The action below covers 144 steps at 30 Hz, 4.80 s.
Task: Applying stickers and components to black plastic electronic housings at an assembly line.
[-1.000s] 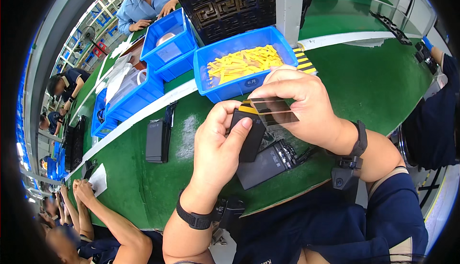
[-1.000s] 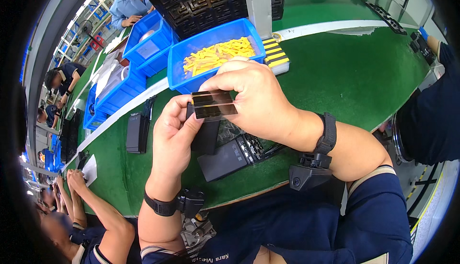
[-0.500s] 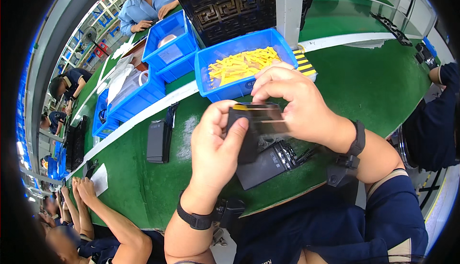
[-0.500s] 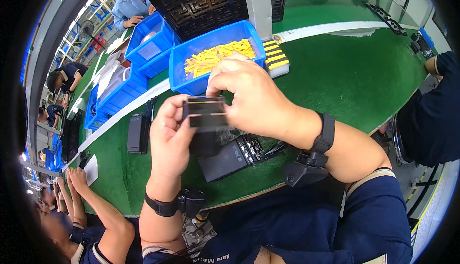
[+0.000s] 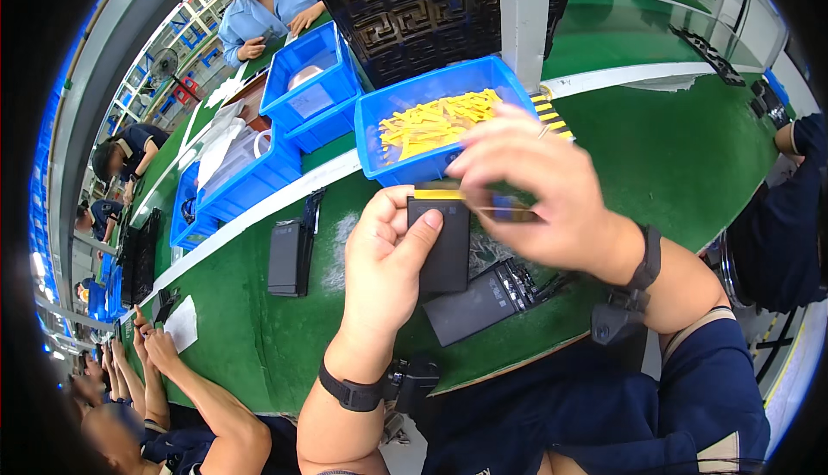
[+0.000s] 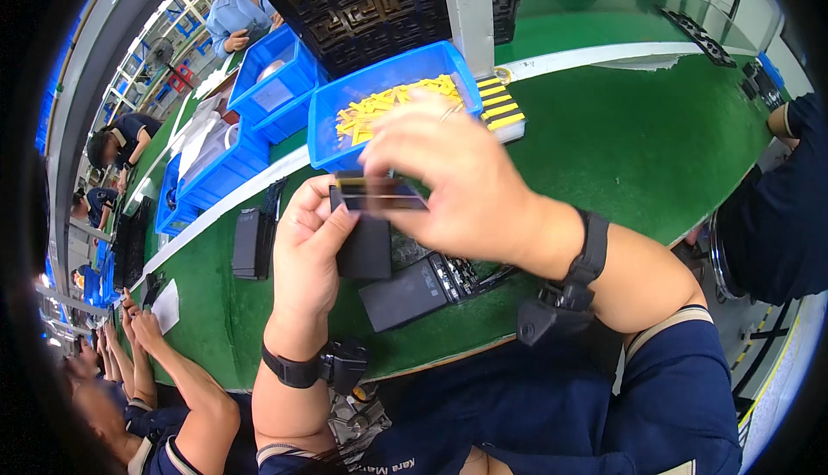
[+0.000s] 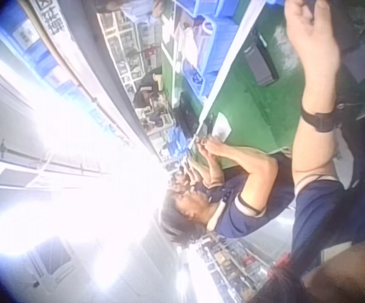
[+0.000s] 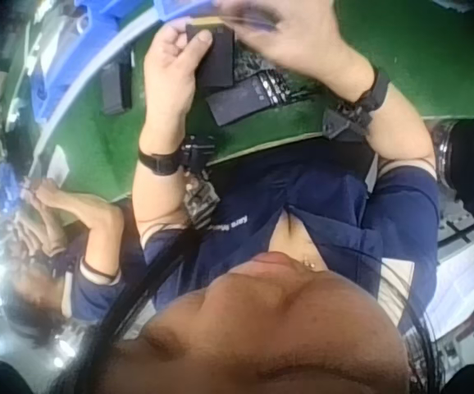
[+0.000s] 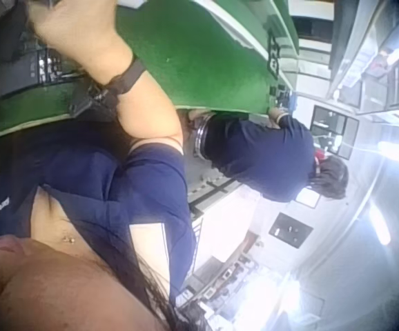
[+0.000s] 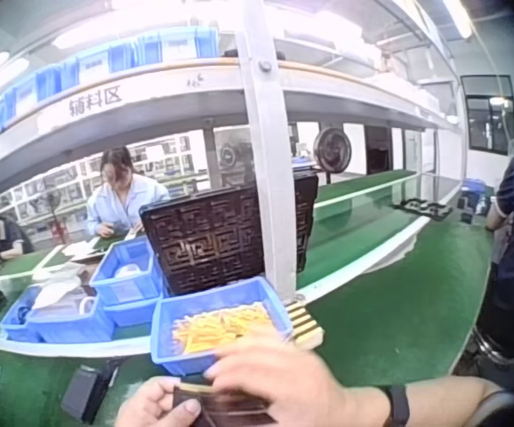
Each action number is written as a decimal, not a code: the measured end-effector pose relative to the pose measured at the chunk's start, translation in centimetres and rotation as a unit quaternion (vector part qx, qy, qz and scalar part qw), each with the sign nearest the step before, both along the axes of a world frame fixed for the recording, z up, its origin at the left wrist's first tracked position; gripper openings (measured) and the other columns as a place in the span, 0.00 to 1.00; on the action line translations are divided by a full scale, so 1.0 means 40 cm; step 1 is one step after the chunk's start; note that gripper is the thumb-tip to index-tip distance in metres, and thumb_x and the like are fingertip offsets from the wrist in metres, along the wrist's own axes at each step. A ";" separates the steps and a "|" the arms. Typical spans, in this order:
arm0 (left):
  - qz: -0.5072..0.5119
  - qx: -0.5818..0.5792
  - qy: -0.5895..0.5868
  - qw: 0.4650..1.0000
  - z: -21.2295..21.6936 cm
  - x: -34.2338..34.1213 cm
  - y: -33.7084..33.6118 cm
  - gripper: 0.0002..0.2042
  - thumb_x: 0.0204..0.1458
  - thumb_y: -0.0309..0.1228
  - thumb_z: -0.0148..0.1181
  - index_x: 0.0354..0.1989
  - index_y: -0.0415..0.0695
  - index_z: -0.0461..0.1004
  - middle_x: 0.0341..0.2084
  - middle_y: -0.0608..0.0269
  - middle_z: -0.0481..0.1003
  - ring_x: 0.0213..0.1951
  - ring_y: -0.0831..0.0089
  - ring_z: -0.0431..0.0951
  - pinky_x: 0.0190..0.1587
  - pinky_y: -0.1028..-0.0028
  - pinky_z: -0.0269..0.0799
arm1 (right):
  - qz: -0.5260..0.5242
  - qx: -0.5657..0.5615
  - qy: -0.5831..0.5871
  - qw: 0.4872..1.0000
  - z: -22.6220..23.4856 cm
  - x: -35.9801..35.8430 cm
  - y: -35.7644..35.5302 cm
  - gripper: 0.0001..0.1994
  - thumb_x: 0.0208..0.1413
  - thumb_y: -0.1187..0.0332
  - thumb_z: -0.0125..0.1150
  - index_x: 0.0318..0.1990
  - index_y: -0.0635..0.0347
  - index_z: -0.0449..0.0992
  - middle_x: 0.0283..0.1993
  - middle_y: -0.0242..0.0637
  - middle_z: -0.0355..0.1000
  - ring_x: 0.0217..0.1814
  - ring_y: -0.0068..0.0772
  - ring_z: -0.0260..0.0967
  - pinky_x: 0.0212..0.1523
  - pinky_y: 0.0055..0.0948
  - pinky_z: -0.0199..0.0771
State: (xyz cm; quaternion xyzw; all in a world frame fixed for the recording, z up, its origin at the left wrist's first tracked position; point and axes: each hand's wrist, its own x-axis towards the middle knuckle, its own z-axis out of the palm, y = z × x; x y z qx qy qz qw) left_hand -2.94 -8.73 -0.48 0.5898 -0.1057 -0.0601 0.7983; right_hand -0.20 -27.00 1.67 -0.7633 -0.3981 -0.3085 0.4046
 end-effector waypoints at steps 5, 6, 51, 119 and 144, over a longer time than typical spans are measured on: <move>-0.006 -0.038 -0.035 0.999 0.001 0.003 -0.001 0.11 0.55 0.22 0.50 0.46 0.37 0.62 0.39 0.60 0.74 0.39 0.80 0.73 0.43 0.81 0.67 | -0.030 -0.025 -0.045 0.998 -0.024 -0.020 0.022 0.13 0.30 0.80 0.62 0.29 0.57 0.72 0.34 0.32 0.72 0.49 0.41 0.67 0.60 0.52 0.55; 0.025 0.001 -0.055 0.998 -0.005 0.004 -0.003 0.11 0.54 0.21 0.51 0.46 0.37 0.62 0.38 0.60 0.74 0.38 0.80 0.73 0.42 0.81 0.67 | -0.040 -0.024 -0.035 0.998 -0.021 -0.020 0.019 0.13 0.30 0.80 0.62 0.28 0.56 0.71 0.34 0.31 0.72 0.49 0.42 0.67 0.60 0.53 0.54; 0.369 0.602 -0.072 0.705 0.031 0.103 0.284 0.11 0.46 0.30 0.51 0.33 0.38 0.75 0.26 0.49 0.76 0.28 0.59 0.75 0.36 0.67 0.69 | 0.005 0.088 0.272 0.958 -0.053 0.010 0.023 0.09 0.44 0.70 0.59 0.32 0.67 0.74 0.26 0.43 0.70 0.27 0.31 0.67 0.32 0.29 0.68; 0.028 0.178 -0.040 0.983 0.014 -0.020 -0.016 0.10 0.51 0.23 0.56 0.41 0.39 0.66 0.29 0.64 0.76 0.32 0.85 0.72 0.35 0.82 0.67 | -0.019 0.077 0.150 0.985 -0.031 -0.018 0.023 0.05 0.43 0.77 0.63 0.30 0.62 0.79 0.27 0.36 0.73 0.31 0.31 0.69 0.48 0.31 0.66; 0.052 0.261 -0.113 0.957 0.009 -0.022 -0.020 0.10 0.50 0.23 0.56 0.41 0.38 0.68 0.27 0.65 0.76 0.30 0.85 0.72 0.33 0.81 0.68 | -0.018 0.052 0.106 0.993 -0.046 0.010 0.025 0.06 0.37 0.73 0.64 0.25 0.63 0.75 0.26 0.37 0.71 0.33 0.37 0.68 0.37 0.32 0.67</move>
